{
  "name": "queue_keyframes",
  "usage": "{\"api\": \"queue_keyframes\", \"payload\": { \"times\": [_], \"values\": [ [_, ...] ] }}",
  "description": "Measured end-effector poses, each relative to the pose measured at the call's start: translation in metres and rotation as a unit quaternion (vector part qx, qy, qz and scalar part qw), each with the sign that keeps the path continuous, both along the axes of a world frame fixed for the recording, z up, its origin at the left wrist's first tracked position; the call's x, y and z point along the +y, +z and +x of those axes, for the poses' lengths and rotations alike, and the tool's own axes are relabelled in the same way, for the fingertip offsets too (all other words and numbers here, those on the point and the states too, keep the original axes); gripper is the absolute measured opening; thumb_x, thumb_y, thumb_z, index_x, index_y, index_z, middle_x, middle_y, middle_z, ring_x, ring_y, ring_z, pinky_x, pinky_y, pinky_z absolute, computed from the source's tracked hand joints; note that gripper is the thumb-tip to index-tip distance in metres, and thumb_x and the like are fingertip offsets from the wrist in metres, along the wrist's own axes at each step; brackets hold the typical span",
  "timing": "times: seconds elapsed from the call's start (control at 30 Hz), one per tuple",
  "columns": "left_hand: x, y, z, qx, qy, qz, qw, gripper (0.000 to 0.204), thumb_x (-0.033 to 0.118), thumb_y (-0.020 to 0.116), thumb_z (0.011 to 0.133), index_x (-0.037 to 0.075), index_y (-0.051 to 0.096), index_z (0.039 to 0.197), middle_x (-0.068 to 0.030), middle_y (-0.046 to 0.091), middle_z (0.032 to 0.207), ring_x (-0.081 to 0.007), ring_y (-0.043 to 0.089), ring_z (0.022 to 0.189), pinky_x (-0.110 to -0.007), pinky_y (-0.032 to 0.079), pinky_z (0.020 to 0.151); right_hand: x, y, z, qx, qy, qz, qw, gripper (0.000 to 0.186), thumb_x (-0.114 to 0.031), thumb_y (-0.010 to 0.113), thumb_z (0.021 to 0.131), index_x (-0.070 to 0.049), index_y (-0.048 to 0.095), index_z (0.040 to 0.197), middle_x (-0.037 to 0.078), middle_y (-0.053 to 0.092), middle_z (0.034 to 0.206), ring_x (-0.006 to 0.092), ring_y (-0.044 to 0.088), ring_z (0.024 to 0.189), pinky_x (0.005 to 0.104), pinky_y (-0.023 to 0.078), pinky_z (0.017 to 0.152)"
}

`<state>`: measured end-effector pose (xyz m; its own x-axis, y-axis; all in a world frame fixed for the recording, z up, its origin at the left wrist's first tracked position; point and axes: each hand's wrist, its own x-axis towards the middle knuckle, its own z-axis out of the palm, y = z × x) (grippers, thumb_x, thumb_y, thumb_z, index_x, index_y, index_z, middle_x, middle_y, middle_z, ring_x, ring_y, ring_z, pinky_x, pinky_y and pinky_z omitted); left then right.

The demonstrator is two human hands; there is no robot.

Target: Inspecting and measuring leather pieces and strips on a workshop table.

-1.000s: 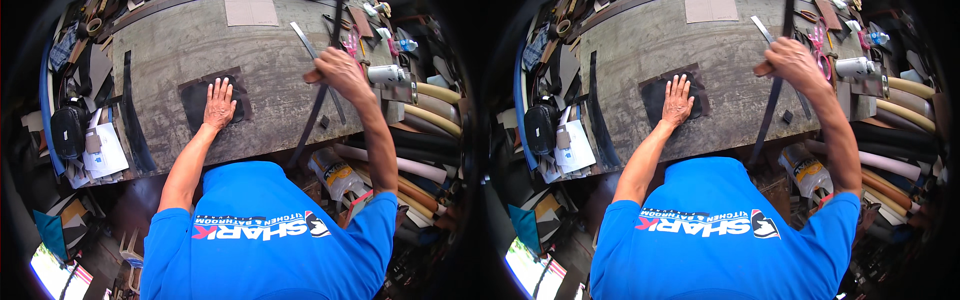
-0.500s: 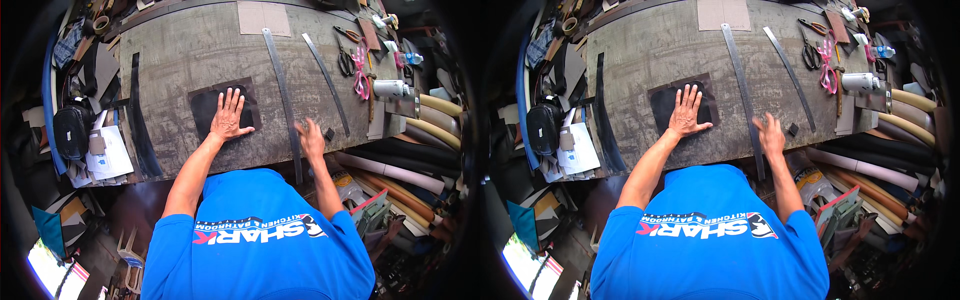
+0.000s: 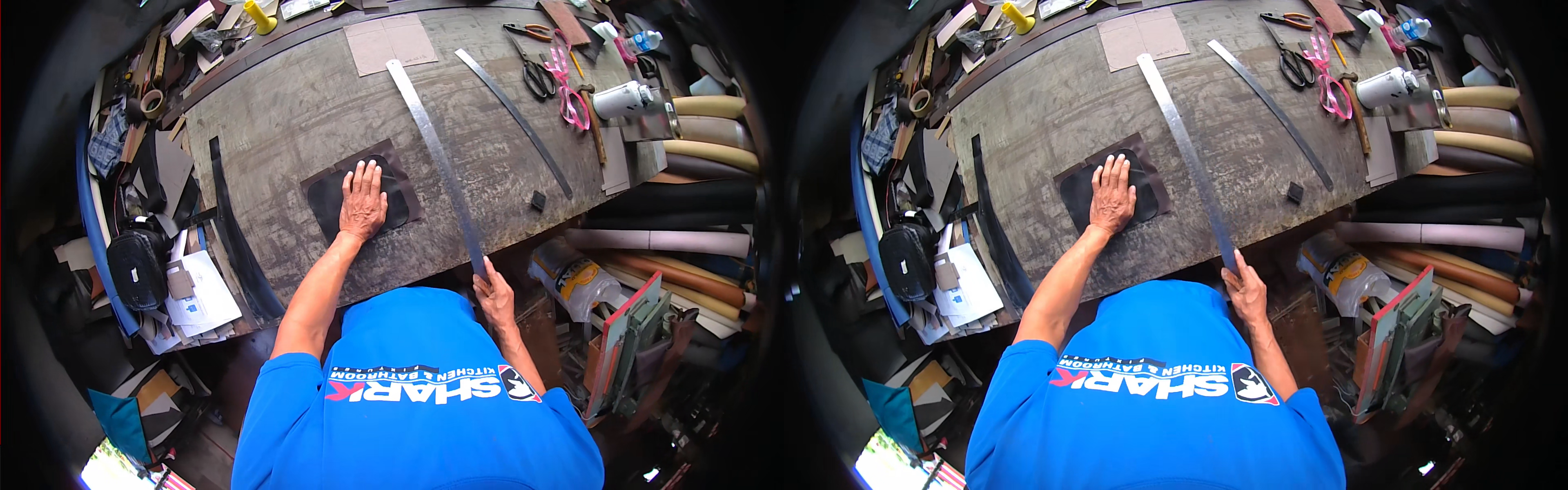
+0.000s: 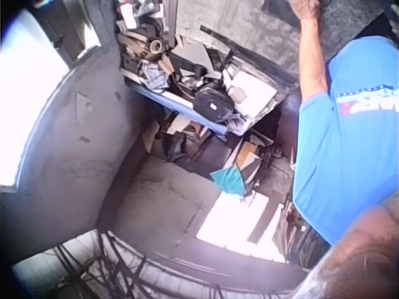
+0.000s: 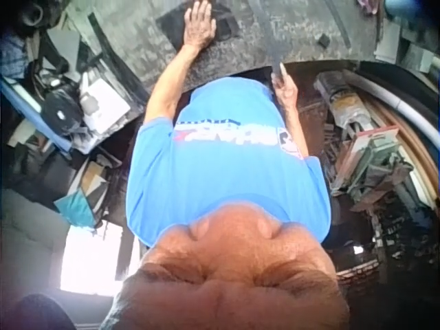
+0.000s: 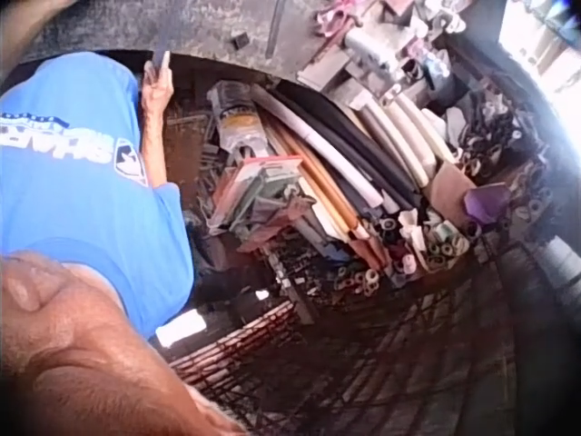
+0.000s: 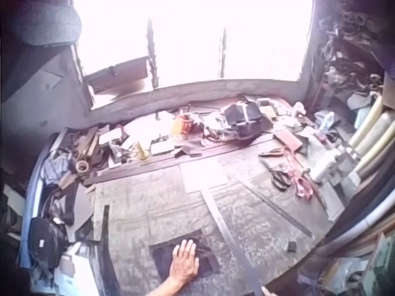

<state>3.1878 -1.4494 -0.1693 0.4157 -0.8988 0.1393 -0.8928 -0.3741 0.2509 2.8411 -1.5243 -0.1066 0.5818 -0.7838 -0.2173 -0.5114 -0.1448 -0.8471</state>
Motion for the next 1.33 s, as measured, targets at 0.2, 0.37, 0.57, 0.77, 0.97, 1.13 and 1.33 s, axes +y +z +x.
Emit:
{"api": "queue_keyframes", "payload": {
  "times": [0.2,0.37,0.57,0.77,0.97,1.13,1.33],
  "values": [
    [0.001,-0.003,0.0,0.065,0.021,-0.054,0.996,0.064,0.018,0.051,0.087,-0.009,0.029,0.141,-0.0254,0.025,0.15,-0.0388,0.019,0.143,-0.046,0.017,0.118,0.061,0.001,0.01,0.069,0.041,-0.048,0.996,0.066,-0.004,0.075,0.074,-0.013,0.052,0.135,0.013,0.055,0.077,0.0339,0.061,0.066,0.0414,0.049,0.058],
    [0.002,-0.003,0.0,0.027,0.012,-0.018,0.999,0.06,0.017,0.05,0.088,-0.01,0.034,0.138,-0.0257,0.029,0.147,-0.0388,0.021,0.142,-0.047,0.019,0.118,0.081,-0.002,0.021,0.134,0.074,-0.024,0.988,0.071,-0.003,0.075,0.072,-0.014,0.051,0.137,0.012,0.056,0.077,0.031,0.064,0.07,0.04,0.052,0.061],
    [-0.002,0.0,0.002,0.014,0.008,-0.01,1.0,0.061,0.034,0.054,0.093,-0.001,0.039,0.141,-0.0186,0.031,0.15,-0.0379,0.021,0.143,-0.048,0.019,0.117,0.076,-0.017,0.031,0.088,0.051,-0.039,0.994,0.057,-0.013,0.077,0.077,-0.01,0.055,0.129,0.013,0.062,0.08,0.032,0.064,0.069,0.0392,0.052,0.061],
    [-0.004,0.002,0.001,0.014,0.007,0.004,1.0,0.059,0.038,0.053,0.094,0.004,0.041,0.141,-0.0142,0.03,0.152,-0.0367,0.019,0.143,-0.048,0.019,0.117,0.062,-0.033,0.044,0.053,-0.051,0.219,0.973,0.024,-0.008,0.066,0.089,0.003,0.063,0.11,0.001,0.067,0.086,0.0058,0.06,0.081,0.0229,0.049,0.072],
    [-0.003,0.003,0.0,0.018,0.011,0.022,1.0,0.06,0.039,0.052,0.095,0.004,0.04,0.142,-0.0127,0.029,0.153,-0.0363,0.018,0.144,-0.047,0.018,0.117,0.051,-0.024,0.053,0.049,-0.067,0.25,0.965,0.021,-0.016,0.066,0.089,0.001,0.066,0.1,-0.001,0.059,0.069,0.0045,0.052,0.066,0.0231,0.043,0.058],
    [-0.004,0.004,0.0,0.016,0.01,0.027,0.999,0.062,0.038,0.052,0.095,0.004,0.038,0.143,-0.0118,0.027,0.154,-0.036,0.017,0.144,-0.048,0.018,0.117,0.047,-0.027,0.054,0.065,-0.077,0.263,0.959,0.021,-0.017,0.067,0.089,0.002,0.067,0.097,-0.003,0.058,0.068,0.0033,0.049,0.065,0.0228,0.041,0.056],
    [-0.006,0.004,0.001,0.015,0.01,0.045,0.999,0.061,0.04,0.049,0.096,0.004,0.038,0.144,-0.0124,0.025,0.155,-0.0369,0.016,0.144,-0.047,0.016,0.117,0.047,-0.032,0.052,0.075,-0.088,0.263,0.958,0.021,-0.017,0.069,0.088,0.001,0.069,0.097,-0.002,0.057,0.067,0.0028,0.049,0.065,0.0226,0.041,0.057]
  ]
}}
